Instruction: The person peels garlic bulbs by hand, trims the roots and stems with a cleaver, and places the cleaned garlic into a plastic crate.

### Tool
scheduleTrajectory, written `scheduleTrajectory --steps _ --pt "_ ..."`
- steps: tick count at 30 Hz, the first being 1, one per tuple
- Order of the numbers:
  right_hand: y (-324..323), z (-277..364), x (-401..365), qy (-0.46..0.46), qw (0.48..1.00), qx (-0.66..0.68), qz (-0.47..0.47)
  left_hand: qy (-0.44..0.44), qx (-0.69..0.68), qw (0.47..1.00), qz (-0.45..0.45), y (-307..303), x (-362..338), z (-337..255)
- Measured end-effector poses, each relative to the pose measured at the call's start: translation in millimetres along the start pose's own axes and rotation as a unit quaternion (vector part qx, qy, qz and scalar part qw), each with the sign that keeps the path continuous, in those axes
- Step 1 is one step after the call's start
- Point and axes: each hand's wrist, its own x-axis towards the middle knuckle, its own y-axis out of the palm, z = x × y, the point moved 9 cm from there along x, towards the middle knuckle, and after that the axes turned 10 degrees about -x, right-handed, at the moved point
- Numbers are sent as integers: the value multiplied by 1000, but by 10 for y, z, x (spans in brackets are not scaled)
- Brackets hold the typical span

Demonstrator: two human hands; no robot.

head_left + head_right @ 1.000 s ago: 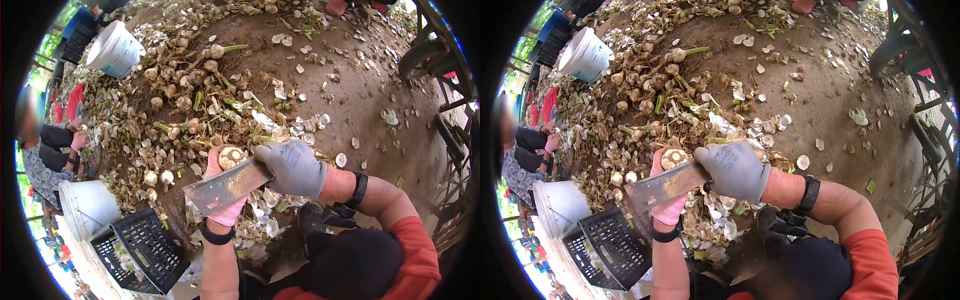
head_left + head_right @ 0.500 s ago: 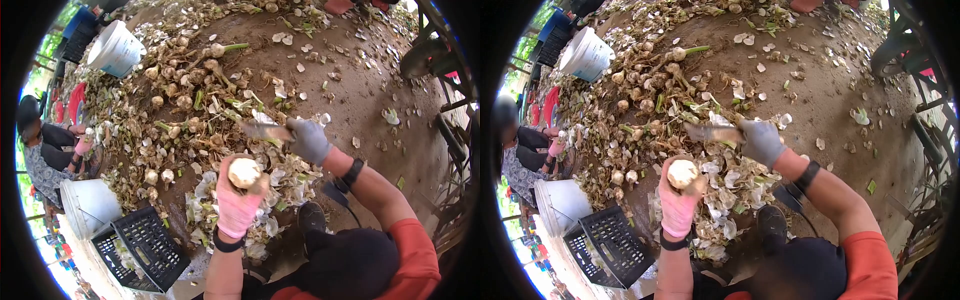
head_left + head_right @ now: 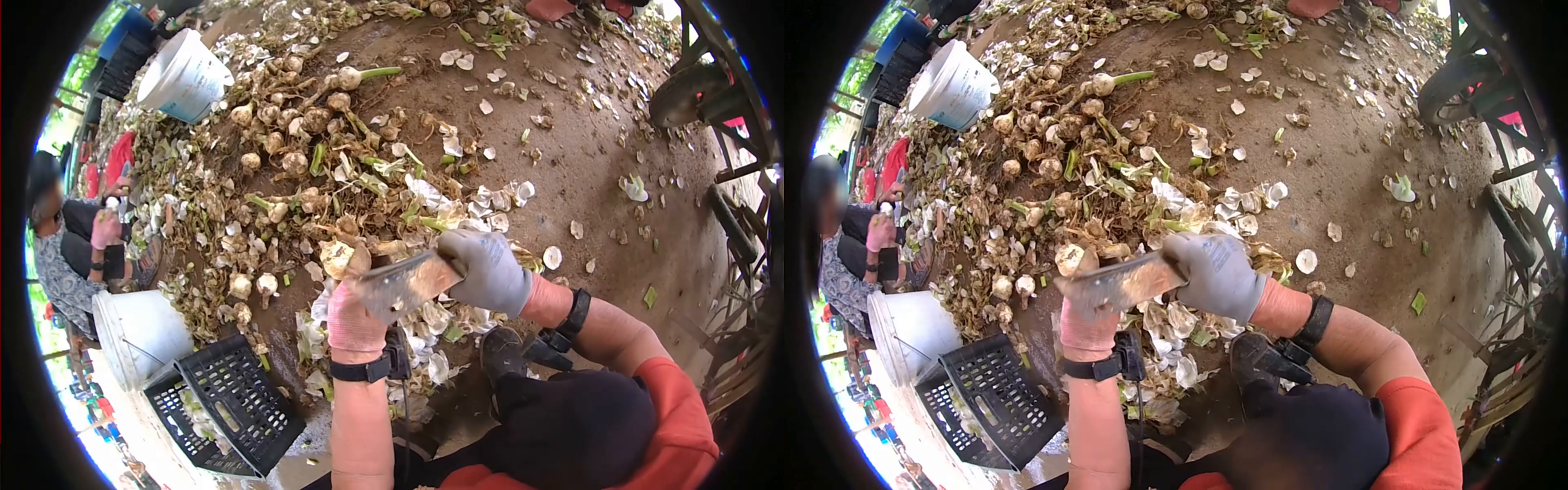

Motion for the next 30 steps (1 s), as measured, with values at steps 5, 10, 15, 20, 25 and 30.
scheduleTrajectory --steps 5,10,15,20,25,30 --pt "64 111 74 -37 998 -54 2 -24 -181 983 -3 71 -130 186" --pt "92 -139 203 -62 996 -26 -55 9 -60 996 63 -357 -73 171" --pt "28 -880 133 123 984 -91 -86 75 -268 957 -85 -243 -30 -307" --pt "254 -771 214 84 996 -42 -13 306 -134 925 -183 -1054 -124 -1613" --pt "364 -743 292 121 992 -12 23 276 635 694 -197 -179 619 -1362" --pt "428 -829 237 125 991 -11 53 126 953 241 -132 -377 1576 -1210"
